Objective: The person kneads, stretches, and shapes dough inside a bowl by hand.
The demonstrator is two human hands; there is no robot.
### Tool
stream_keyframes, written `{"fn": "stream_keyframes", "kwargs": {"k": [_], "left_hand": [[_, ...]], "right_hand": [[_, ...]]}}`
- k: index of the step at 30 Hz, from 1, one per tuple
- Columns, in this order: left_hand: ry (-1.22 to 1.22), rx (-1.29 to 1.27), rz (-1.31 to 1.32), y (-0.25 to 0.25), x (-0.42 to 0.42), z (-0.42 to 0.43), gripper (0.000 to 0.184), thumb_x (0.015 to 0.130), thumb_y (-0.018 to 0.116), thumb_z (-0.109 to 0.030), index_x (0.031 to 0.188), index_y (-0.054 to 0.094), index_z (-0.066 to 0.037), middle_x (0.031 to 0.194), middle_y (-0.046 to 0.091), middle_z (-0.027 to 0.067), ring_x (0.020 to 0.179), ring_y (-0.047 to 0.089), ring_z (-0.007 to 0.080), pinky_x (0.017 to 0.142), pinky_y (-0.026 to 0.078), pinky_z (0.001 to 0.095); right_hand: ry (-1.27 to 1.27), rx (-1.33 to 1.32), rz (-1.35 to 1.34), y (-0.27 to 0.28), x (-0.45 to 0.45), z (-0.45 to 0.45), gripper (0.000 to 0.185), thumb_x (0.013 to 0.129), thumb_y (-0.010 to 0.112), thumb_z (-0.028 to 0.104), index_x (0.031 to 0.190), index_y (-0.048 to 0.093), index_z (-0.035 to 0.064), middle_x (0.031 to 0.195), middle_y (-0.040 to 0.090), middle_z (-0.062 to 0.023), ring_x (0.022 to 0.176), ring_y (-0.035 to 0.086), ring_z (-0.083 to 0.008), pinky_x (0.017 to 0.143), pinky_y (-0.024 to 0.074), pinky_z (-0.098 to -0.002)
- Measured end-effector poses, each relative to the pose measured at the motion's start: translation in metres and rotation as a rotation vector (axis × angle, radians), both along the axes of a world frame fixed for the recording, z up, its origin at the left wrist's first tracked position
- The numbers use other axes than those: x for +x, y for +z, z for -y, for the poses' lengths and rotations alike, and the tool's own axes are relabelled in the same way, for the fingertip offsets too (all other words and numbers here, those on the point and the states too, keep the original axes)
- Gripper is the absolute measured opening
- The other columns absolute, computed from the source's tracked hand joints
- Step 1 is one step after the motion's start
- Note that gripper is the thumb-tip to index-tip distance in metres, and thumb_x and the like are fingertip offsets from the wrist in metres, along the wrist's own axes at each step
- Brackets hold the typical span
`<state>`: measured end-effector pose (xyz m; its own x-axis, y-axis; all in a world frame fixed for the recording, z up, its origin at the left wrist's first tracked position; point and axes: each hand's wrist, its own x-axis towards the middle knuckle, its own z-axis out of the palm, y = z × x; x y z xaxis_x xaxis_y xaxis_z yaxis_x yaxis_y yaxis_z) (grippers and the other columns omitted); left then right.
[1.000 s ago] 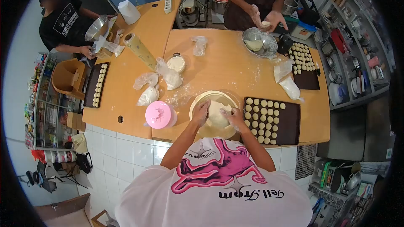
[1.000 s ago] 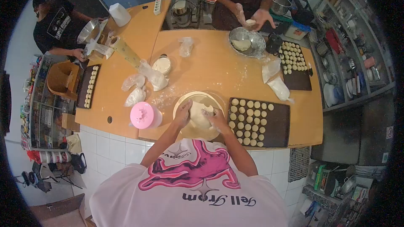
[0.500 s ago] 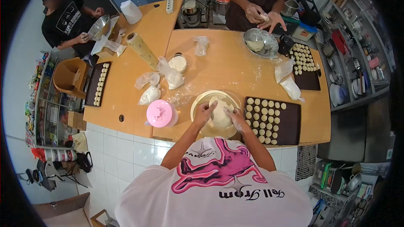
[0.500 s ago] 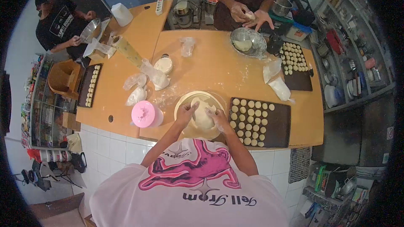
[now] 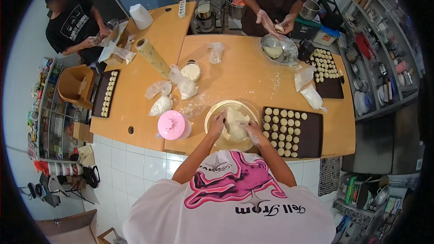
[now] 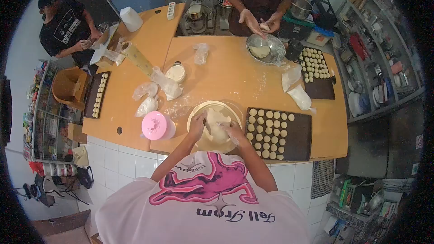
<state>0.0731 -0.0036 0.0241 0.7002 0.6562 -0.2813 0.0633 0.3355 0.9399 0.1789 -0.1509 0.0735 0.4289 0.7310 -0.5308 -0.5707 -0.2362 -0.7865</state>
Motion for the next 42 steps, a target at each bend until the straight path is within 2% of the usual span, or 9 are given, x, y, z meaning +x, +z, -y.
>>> {"fn": "stream_keyframes", "kwargs": {"k": [7, 11, 16, 22, 25, 28, 34, 38, 42], "left_hand": [[0.058, -0.037, 0.057, 0.011, 0.000, 0.005, 0.035, 0.093, 0.050, -0.034, 0.081, 0.060, -0.004, 0.065, 0.047, -0.0041, 0.060, 0.041, 0.0060, 0.055, 0.033, 0.0224], [0.223, -0.396, 0.086, 0.064, 0.017, 0.032, 0.030, 0.093, 0.051, -0.033, 0.096, 0.058, -0.005, 0.067, 0.051, -0.0027, 0.065, 0.049, 0.0062, 0.057, 0.040, 0.0246], [-0.123, -0.390, -0.223, 0.006, 0.003, 0.004, 0.030, 0.091, 0.055, -0.029, 0.112, 0.054, -0.007, 0.076, 0.060, 0.0038, 0.070, 0.058, 0.0108, 0.061, 0.048, 0.0252], [0.090, -0.200, 0.050, 0.022, 0.008, 0.011, 0.034, 0.087, 0.062, -0.021, 0.117, 0.052, -0.006, 0.084, 0.064, 0.0086, 0.071, 0.060, 0.0126, 0.062, 0.049, 0.0235], [0.008, -0.204, 0.202, 0.021, 0.008, 0.010, 0.038, 0.089, 0.058, -0.027, 0.121, 0.050, -0.007, 0.097, 0.062, 0.0083, 0.087, 0.060, 0.0151, 0.073, 0.049, 0.0268], [-0.113, -0.372, 0.105, 0.016, -0.002, 0.006, 0.051, 0.092, 0.050, -0.040, 0.133, 0.039, -0.011, 0.123, 0.051, 0.0083, 0.109, 0.052, 0.0205, 0.088, 0.045, 0.0380], [-0.109, -0.508, 0.011, 0.018, -0.002, 0.018, 0.072, 0.087, 0.034, -0.064, 0.138, 0.028, -0.014, 0.140, 0.032, 0.0103, 0.125, 0.037, 0.0266, 0.102, 0.030, 0.0498], [0.050, -0.880, 0.306, 0.039, -0.004, 0.008, 0.085, 0.078, 0.040, -0.073, 0.140, 0.026, -0.016, 0.139, 0.033, 0.0133, 0.124, 0.037, 0.0351, 0.099, 0.033, 0.0561], [-0.076, -0.960, 0.636, 0.050, -0.009, 0.001, 0.087, 0.077, 0.040, -0.074, 0.137, 0.030, -0.012, 0.136, 0.036, 0.0162, 0.124, 0.037, 0.0374, 0.100, 0.033, 0.0569]], "right_hand": [[0.028, 0.106, 0.069, 0.005, -0.001, 0.000, 0.046, 0.079, 0.070, 0.019, 0.114, 0.052, -0.0044, 0.098, 0.061, -0.0085, 0.083, 0.060, -0.0121, 0.067, 0.0505, -0.0274], [-0.009, -0.103, 0.218, 0.046, -0.006, -0.001, 0.042, 0.081, 0.069, 0.022, 0.108, 0.055, -0.0057, 0.092, 0.062, -0.0081, 0.076, 0.059, -0.0107, 0.062, 0.0494, -0.0264], [0.102, -0.110, 0.380, 0.051, -0.006, 0.001, 0.037, 0.081, 0.069, 0.027, 0.098, 0.060, -0.0046, 0.081, 0.062, -0.0030, 0.064, 0.056, -0.0094, 0.056, 0.0467, -0.0257], [0.045, -0.026, 0.217, -0.001, -0.004, 0.000, 0.034, 0.086, 0.062, 0.025, 0.108, 0.057, -0.0006, 0.089, 0.063, -0.0054, 0.078, 0.060, -0.0111, 0.067, 0.0495, -0.0268], [-0.153, 0.338, -0.350, -0.063, 0.010, -0.002, 0.036, 0.089, 0.055, 0.024, 0.116, 0.052, 0.0000, 0.105, 0.060, -0.0087, 0.094, 0.059, -0.0144, 0.080, 0.0482, -0.0299], [-0.188, 0.366, -0.426, -0.052, 0.018, -0.003, 0.035, 0.091, 0.050, 0.021, 0.119, 0.049, 0.0003, 0.115, 0.057, -0.0090, 0.105, 0.055, -0.0173, 0.090, 0.0449, -0.0322], [0.083, 0.130, 0.300, 0.000, -0.005, -0.009, 0.045, 0.091, 0.052, 0.025, 0.128, 0.046, 0.0003, 0.122, 0.054, -0.0096, 0.107, 0.053, -0.0135, 0.092, 0.0412, -0.0277], [0.601, 0.263, 0.569, 0.042, -0.014, -0.009, 0.037, 0.091, 0.054, 0.027, 0.120, 0.056, 0.0031, 0.113, 0.061, -0.0119, 0.105, 0.054, -0.0132, 0.087, 0.0434, -0.0293], [0.394, 0.119, 0.644, 0.058, -0.007, -0.014, 0.034, 0.088, 0.058, 0.026, 0.110, 0.061, 0.0015, 0.105, 0.064, -0.0115, 0.094, 0.058, -0.0149, 0.076, 0.0474, -0.0313]]}}
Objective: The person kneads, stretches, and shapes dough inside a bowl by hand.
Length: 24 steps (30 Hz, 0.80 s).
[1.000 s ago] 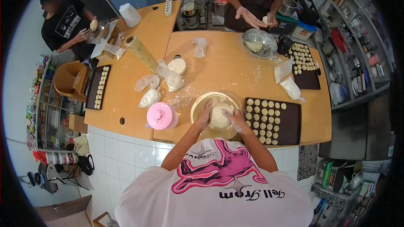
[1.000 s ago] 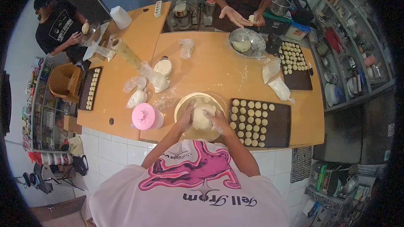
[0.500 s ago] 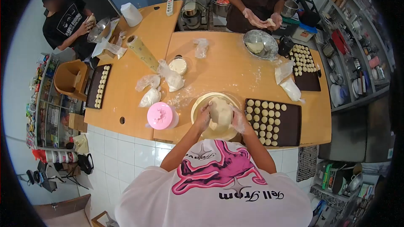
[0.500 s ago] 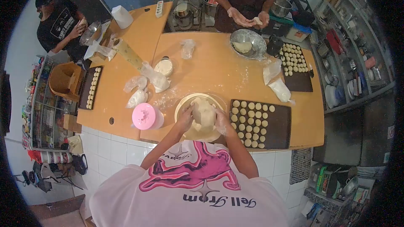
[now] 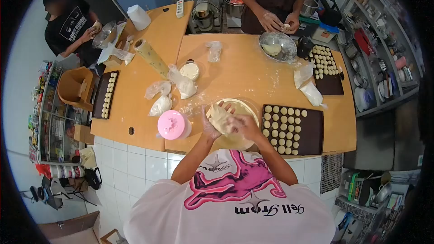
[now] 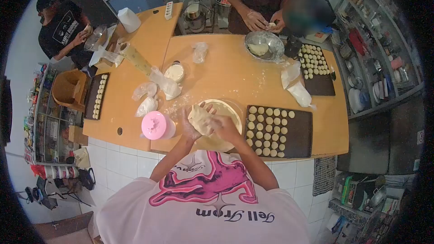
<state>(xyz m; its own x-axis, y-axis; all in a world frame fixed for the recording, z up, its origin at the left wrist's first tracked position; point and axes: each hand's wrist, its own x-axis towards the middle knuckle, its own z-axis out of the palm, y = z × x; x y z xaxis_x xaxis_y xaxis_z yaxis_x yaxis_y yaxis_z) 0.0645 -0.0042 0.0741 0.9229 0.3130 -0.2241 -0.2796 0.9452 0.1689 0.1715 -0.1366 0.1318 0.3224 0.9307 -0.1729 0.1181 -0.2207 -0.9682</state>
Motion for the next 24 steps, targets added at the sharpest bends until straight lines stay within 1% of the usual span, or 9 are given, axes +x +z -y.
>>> {"fn": "stream_keyframes", "kwargs": {"k": [4, 7, 10, 13, 18, 19, 22, 23, 24], "left_hand": [[0.048, 0.041, -0.018, 0.026, 0.002, 0.003, 0.074, 0.078, 0.043, -0.072, 0.124, 0.046, -0.014, 0.125, 0.047, 0.0129, 0.118, 0.042, 0.0330, 0.098, 0.037, 0.0484], [-0.015, -0.071, 0.071, -0.019, 0.005, -0.013, 0.060, 0.084, 0.037, -0.067, 0.086, 0.059, -0.012, 0.082, 0.058, 0.0090, 0.082, 0.054, 0.0258, 0.075, 0.045, 0.0427], [0.018, 0.033, 0.013, -0.038, 0.012, -0.018, 0.061, 0.088, 0.037, -0.060, 0.047, 0.041, -0.015, 0.041, 0.035, 0.0034, 0.043, 0.040, 0.0193, 0.050, 0.042, 0.0347], [0.148, -0.044, -0.170, -0.036, 0.021, -0.011, 0.065, 0.091, 0.035, -0.056, 0.039, 0.027, -0.016, 0.035, 0.020, 0.0030, 0.034, 0.028, 0.0191, 0.041, 0.032, 0.0326], [0.278, 0.134, -0.205, -0.015, 0.024, -0.009, 0.059, 0.091, 0.036, -0.056, 0.048, 0.038, -0.015, 0.042, 0.032, 0.0040, 0.043, 0.037, 0.0176, 0.049, 0.036, 0.0326], [0.296, 0.170, -0.213, -0.008, 0.025, -0.009, 0.058, 0.091, 0.037, -0.055, 0.050, 0.042, -0.014, 0.045, 0.036, 0.0041, 0.046, 0.040, 0.0170, 0.051, 0.037, 0.0323], [0.407, 0.246, -0.917, 0.017, 0.040, -0.004, 0.049, 0.091, 0.038, -0.052, 0.068, 0.052, -0.011, 0.062, 0.049, 0.0043, 0.061, 0.049, 0.0161, 0.061, 0.041, 0.0311], [0.387, 0.339, -0.859, 0.012, 0.040, -0.004, 0.047, 0.091, 0.039, -0.052, 0.074, 0.053, -0.010, 0.067, 0.051, 0.0043, 0.064, 0.049, 0.0162, 0.064, 0.041, 0.0309], [0.367, 0.431, -0.798, 0.008, 0.040, -0.006, 0.046, 0.091, 0.040, -0.051, 0.079, 0.054, -0.009, 0.072, 0.052, 0.0042, 0.068, 0.050, 0.0164, 0.066, 0.041, 0.0307]], "right_hand": [[-0.366, -0.015, 0.107, -0.019, 0.012, 0.001, 0.041, 0.079, 0.068, 0.025, 0.112, 0.059, 0.0021, 0.104, 0.062, -0.0098, 0.091, 0.057, -0.0131, 0.070, 0.0471, -0.0293], [-0.315, 0.064, 0.185, -0.025, 0.006, 0.004, 0.066, 0.068, 0.077, 0.024, 0.125, 0.049, 0.0047, 0.117, 0.055, -0.0113, 0.097, 0.055, -0.0159, 0.074, 0.0472, -0.0290], [-0.111, 0.106, 0.085, -0.022, -0.009, 0.006, 0.095, 0.059, 0.084, 0.025, 0.137, 0.033, 0.0066, 0.128, 0.048, -0.0141, 0.104, 0.054, -0.0210, 0.081, 0.0473, -0.0317], [0.072, 0.111, 0.159, -0.024, -0.013, 0.003, 0.115, 0.053, 0.086, 0.030, 0.142, 0.020, 0.0009, 0.138, 0.036, -0.0196, 0.120, 0.043, -0.0285, 0.096, 0.0381, -0.0363], [0.079, 0.153, 0.323, -0.020, -0.022, -0.005, 0.115, 0.054, 0.085, 0.034, 0.140, 0.019, -0.0053, 0.141, 0.027, -0.0253, 0.133, 0.028, -0.0287, 0.109, 0.0220, -0.0362], [0.042, 0.202, 0.201, -0.012, -0.025, -0.007, 0.112, 0.056, 0.084, 0.034, 0.139, 0.020, -0.0055, 0.138, 0.031, -0.0241, 0.129, 0.033, -0.0277, 0.106, 0.0266, -0.0356], [-0.092, 0.182, -0.198, -0.027, -0.027, -0.011, 0.098, 0.064, 0.079, 0.035, 0.135, 0.027, -0.0059, 0.127, 0.044, -0.0192, 0.115, 0.047, -0.0234, 0.094, 0.0392, -0.0334], [-0.151, 0.067, -0.350, -0.086, -0.021, -0.014, 0.090, 0.068, 0.077, 0.035, 0.134, 0.031, -0.0059, 0.122, 0.048, -0.0167, 0.108, 0.051, -0.0211, 0.088, 0.0427, -0.0326], [-0.211, -0.050, -0.499, -0.087, -0.018, -0.016, 0.082, 0.073, 0.074, 0.035, 0.132, 0.034, -0.0059, 0.117, 0.052, -0.0141, 0.101, 0.055, -0.0188, 0.082, 0.0462, -0.0317]]}}
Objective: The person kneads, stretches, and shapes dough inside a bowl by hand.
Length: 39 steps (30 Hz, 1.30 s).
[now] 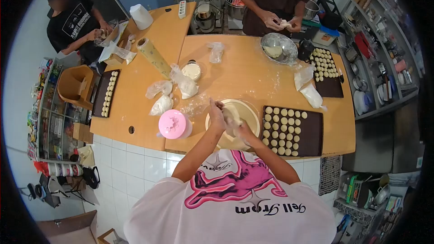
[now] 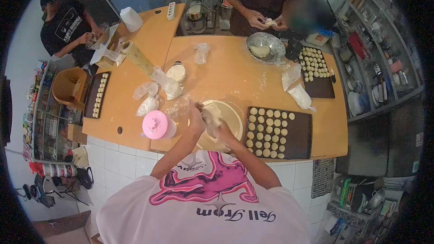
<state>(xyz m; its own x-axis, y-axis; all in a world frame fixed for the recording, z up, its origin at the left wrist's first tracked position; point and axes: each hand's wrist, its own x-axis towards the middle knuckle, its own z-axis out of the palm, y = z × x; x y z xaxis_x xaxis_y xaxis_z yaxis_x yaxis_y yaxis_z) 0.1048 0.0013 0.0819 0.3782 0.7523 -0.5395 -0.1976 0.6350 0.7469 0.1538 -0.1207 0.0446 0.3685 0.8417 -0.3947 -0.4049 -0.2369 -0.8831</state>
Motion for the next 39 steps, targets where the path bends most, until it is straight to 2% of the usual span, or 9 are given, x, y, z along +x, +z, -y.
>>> {"fn": "stream_keyframes", "kwargs": {"k": [5, 9, 12, 18, 27, 30, 33, 36, 39], "left_hand": [[-0.389, 0.393, -0.100, 0.014, -0.009, 0.006, 0.048, 0.092, 0.041, -0.049, 0.097, 0.059, -0.006, 0.101, 0.055, 0.0069, 0.097, 0.050, 0.0159, 0.085, 0.040, 0.0367], [-0.680, 0.588, -0.303, 0.009, -0.019, 0.024, 0.051, 0.090, 0.047, -0.048, 0.090, 0.062, 0.001, 0.083, 0.060, 0.0096, 0.078, 0.057, 0.0148, 0.067, 0.046, 0.0324], [-0.861, 0.627, -0.426, 0.031, -0.023, 0.037, 0.051, 0.084, 0.057, -0.048, 0.076, 0.063, 0.003, 0.052, 0.054, 0.0065, 0.041, 0.051, 0.0132, 0.038, 0.040, 0.0259], [-0.897, 1.158, -0.575, 0.012, -0.026, 0.034, 0.046, 0.079, 0.066, -0.039, 0.073, 0.063, 0.006, 0.056, 0.058, 0.0170, 0.051, 0.057, 0.0231, 0.052, 0.045, 0.0369], [-0.869, 1.014, -0.487, 0.026, -0.054, 0.025, 0.037, 0.080, 0.066, -0.032, 0.077, 0.065, 0.005, 0.056, 0.058, 0.0171, 0.052, 0.055, 0.0238, 0.055, 0.044, 0.0386], [-0.892, 0.632, -0.522, 0.040, -0.060, 0.020, 0.041, 0.084, 0.062, -0.036, 0.086, 0.065, 0.006, 0.064, 0.062, 0.0154, 0.053, 0.057, 0.0233, 0.057, 0.048, 0.0371], [-0.955, 0.488, -0.437, 0.005, -0.065, 0.003, 0.054, 0.089, 0.051, -0.043, 0.107, 0.057, 0.007, 0.090, 0.063, 0.0186, 0.075, 0.062, 0.0242, 0.074, 0.051, 0.0352], [-0.599, 0.887, -0.501, -0.026, -0.063, 0.013, 0.069, 0.087, 0.049, -0.052, 0.117, 0.046, 0.010, 0.113, 0.053, 0.0241, 0.104, 0.055, 0.0243, 0.094, 0.044, 0.0350], [-0.539, -0.244, 0.258, -0.002, -0.053, 0.018, 0.069, 0.088, 0.049, -0.053, 0.130, 0.036, 0.001, 0.128, 0.043, 0.0192, 0.120, 0.042, 0.0252, 0.105, 0.033, 0.0376]], "right_hand": [[-0.430, -0.178, -0.064, 0.014, 0.014, 0.012, 0.050, 0.086, 0.061, 0.033, 0.117, 0.051, -0.0054, 0.099, 0.059, -0.0089, 0.085, 0.056, -0.0136, 0.071, 0.0469, -0.0300], [-0.698, 0.111, 0.089, -0.015, 0.019, 0.006, 0.045, 0.088, 0.059, 0.035, 0.115, 0.053, -0.0010, 0.101, 0.060, -0.0112, 0.083, 0.058, -0.0164, 0.072, 0.0475, -0.0306], [-0.660, -0.084, 0.343, 0.046, 0.011, 0.013, 0.050, 0.088, 0.057, 0.039, 0.112, 0.055, -0.0048, 0.102, 0.061, -0.0162, 0.090, 0.058, -0.0213, 0.081, 0.0444, -0.0322], [-0.556, -0.244, 0.543, -0.014, 0.026, 0.016, 0.046, 0.090, 0.055, 0.037, 0.105, 0.058, -0.0065, 0.096, 0.063, -0.0198, 0.088, 0.059, -0.0254, 0.080, 0.0450, -0.0335], [-0.615, -0.130, 0.492, 0.035, 0.012, 0.008, 0.045, 0.089, 0.056, 0.036, 0.104, 0.060, -0.0061, 0.086, 0.065, -0.0126, 0.077, 0.059, -0.0186, 0.072, 0.0462, -0.0321], [-0.579, -0.176, 0.084, 0.007, 0.020, 0.004, 0.043, 0.089, 0.057, 0.035, 0.108, 0.059, -0.0031, 0.084, 0.064, -0.0087, 0.076, 0.058, -0.0162, 0.070, 0.0458, -0.0294], [-0.582, -0.042, 0.015, 0.012, 0.017, 0.009, 0.040, 0.088, 0.057, 0.033, 0.110, 0.058, -0.0010, 0.084, 0.062, -0.0062, 0.075, 0.057, -0.0150, 0.069, 0.0455, -0.0286], [-0.586, -0.058, 0.177, 0.040, 0.019, 0.009, 0.038, 0.088, 0.057, 0.031, 0.108, 0.058, -0.0015, 0.087, 0.062, -0.0073, 0.077, 0.057, -0.0155, 0.069, 0.0459, -0.0301], [-0.188, 0.027, 0.558, 0.068, 0.012, 0.016, 0.039, 0.087, 0.057, 0.031, 0.108, 0.058, -0.0014, 0.095, 0.062, -0.0115, 0.084, 0.058, -0.0195, 0.072, 0.0459, -0.0327]]}}
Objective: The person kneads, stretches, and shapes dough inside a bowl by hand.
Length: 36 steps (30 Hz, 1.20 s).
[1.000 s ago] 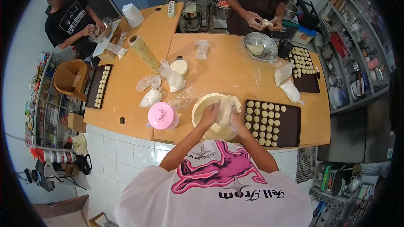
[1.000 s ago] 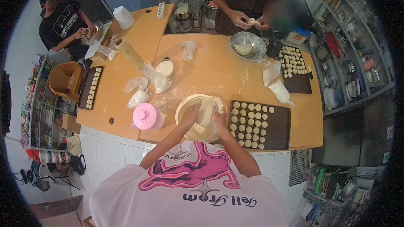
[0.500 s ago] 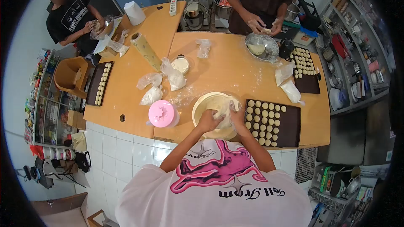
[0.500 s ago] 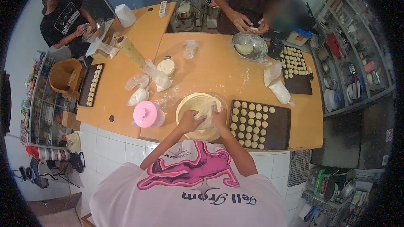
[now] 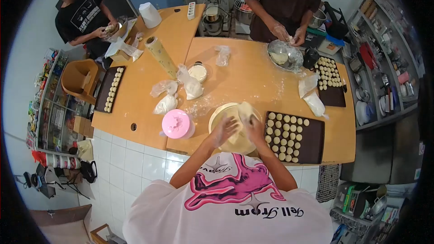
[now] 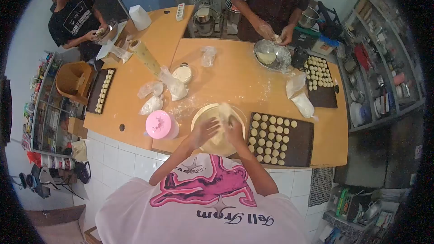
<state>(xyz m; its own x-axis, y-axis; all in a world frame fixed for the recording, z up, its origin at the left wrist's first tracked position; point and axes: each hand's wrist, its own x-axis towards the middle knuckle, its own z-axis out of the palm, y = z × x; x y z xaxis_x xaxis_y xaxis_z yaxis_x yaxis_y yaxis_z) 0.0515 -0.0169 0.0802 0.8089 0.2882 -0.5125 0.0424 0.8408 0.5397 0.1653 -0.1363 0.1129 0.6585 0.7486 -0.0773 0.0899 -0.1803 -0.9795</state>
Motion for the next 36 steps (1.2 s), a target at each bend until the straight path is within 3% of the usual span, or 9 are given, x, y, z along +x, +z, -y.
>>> {"fn": "stream_keyframes", "kwargs": {"k": [4, 11, 14, 17, 20, 25, 29, 32, 36], "left_hand": [[0.015, -0.157, 0.119, 0.032, 0.006, 0.000, 0.057, 0.091, 0.045, -0.050, 0.132, 0.039, -0.011, 0.122, 0.050, 0.0101, 0.112, 0.048, 0.0243, 0.096, 0.040, 0.0393], [0.056, 0.143, -0.118, 0.018, 0.006, 0.000, 0.053, 0.086, 0.060, -0.040, 0.127, 0.046, -0.009, 0.113, 0.058, 0.0063, 0.099, 0.057, 0.0217, 0.089, 0.043, 0.0347], [0.001, 0.411, -0.135, 0.005, 0.004, 0.001, 0.049, 0.086, 0.062, -0.038, 0.120, 0.052, -0.004, 0.111, 0.060, 0.0069, 0.094, 0.059, 0.0172, 0.086, 0.044, 0.0324], [-0.072, 0.646, -0.093, 0.019, -0.002, 0.008, 0.043, 0.085, 0.064, -0.033, 0.112, 0.057, 0.000, 0.105, 0.063, 0.0070, 0.089, 0.060, 0.0144, 0.079, 0.047, 0.0301], [-0.133, 0.833, -0.077, 0.019, -0.003, 0.013, 0.037, 0.085, 0.064, -0.028, 0.107, 0.061, 0.002, 0.094, 0.066, 0.0086, 0.082, 0.061, 0.0140, 0.071, 0.049, 0.0286], [-0.283, 1.147, -0.449, 0.016, -0.001, -0.005, 0.051, 0.090, 0.050, -0.045, 0.103, 0.062, 0.003, 0.090, 0.066, 0.0107, 0.074, 0.062, 0.0163, 0.069, 0.050, 0.0291], [0.184, 0.688, -0.259, -0.003, 0.009, -0.016, 0.062, 0.090, 0.043, -0.052, 0.080, 0.063, 0.006, 0.061, 0.059, 0.0167, 0.061, 0.059, 0.0220, 0.060, 0.046, 0.0341], [0.035, 1.259, -0.407, 0.003, 0.017, -0.004, 0.063, 0.092, 0.042, -0.050, 0.066, 0.057, 0.006, 0.054, 0.050, 0.0217, 0.056, 0.056, 0.0283, 0.058, 0.042, 0.0406], [0.143, 1.285, -0.527, -0.003, 0.035, 0.016, 0.052, 0.090, 0.049, -0.040, 0.062, 0.054, 0.004, 0.058, 0.052, 0.0267, 0.056, 0.053, 0.0397, 0.056, 0.040, 0.0455]], "right_hand": [[0.272, 0.203, 1.051, 0.025, -0.005, 0.007, 0.032, 0.085, 0.059, 0.024, 0.105, 0.060, -0.0008, 0.102, 0.062, -0.0142, 0.090, 0.060, -0.0275, 0.079, 0.0464, -0.0364], [-0.177, -0.032, 0.184, -0.018, 0.006, 0.013, 0.044, 0.081, 0.064, 0.037, 0.107, 0.059, 0.0008, 0.101, 0.062, -0.0132, 0.097, 0.059, -0.0222, 0.082, 0.0478, -0.0365], [-0.075, -0.013, -0.605, -0.021, 0.004, 0.009, 0.041, 0.083, 0.064, 0.037, 0.101, 0.060, 0.0001, 0.092, 0.063, -0.0096, 0.090, 0.061, -0.0164, 0.077, 0.0488, -0.0309], [-0.100, 0.043, -0.653, -0.001, -0.011, 0.005, 0.043, 0.085, 0.061, 0.040, 0.100, 0.060, -0.0003, 0.083, 0.061, -0.0057, 0.079, 0.058, -0.0126, 0.067, 0.0472, -0.0257], [0.005, -0.286, -0.341, -0.001, 0.005, 0.012, 0.038, 0.088, 0.060, 0.034, 0.105, 0.059, 0.0000, 0.083, 0.061, -0.0045, 0.067, 0.054, -0.0068, 0.057, 0.0448, -0.0235], [-0.162, 0.088, -0.266, -0.018, -0.003, 0.010, 0.034, 0.089, 0.059, 0.027, 0.107, 0.059, -0.0022, 0.086, 0.063, -0.0028, 0.074, 0.055, -0.0083, 0.066, 0.0462, -0.0262], [-0.076, 0.064, -0.314, -0.013, 0.003, 0.009, 0.035, 0.087, 0.061, 0.023, 0.110, 0.058, -0.0031, 0.091, 0.063, -0.0024, 0.080, 0.056, -0.0111, 0.073, 0.0461, -0.0274], [-0.203, 0.191, -0.263, -0.063, -0.008, -0.005, 0.035, 0.084, 0.064, 0.023, 0.107, 0.060, -0.0032, 0.092, 0.066, -0.0084, 0.081, 0.059, -0.0145, 0.073, 0.0470, -0.0292], [-0.209, -0.043, -0.043, -0.036, -0.012, -0.009, 0.033, 0.081, 0.065, 0.023, 0.101, 0.062, -0.0041, 0.089, 0.067, -0.0180, 0.081, 0.064, -0.0224, 0.072, 0.0481, -0.0328]]}}
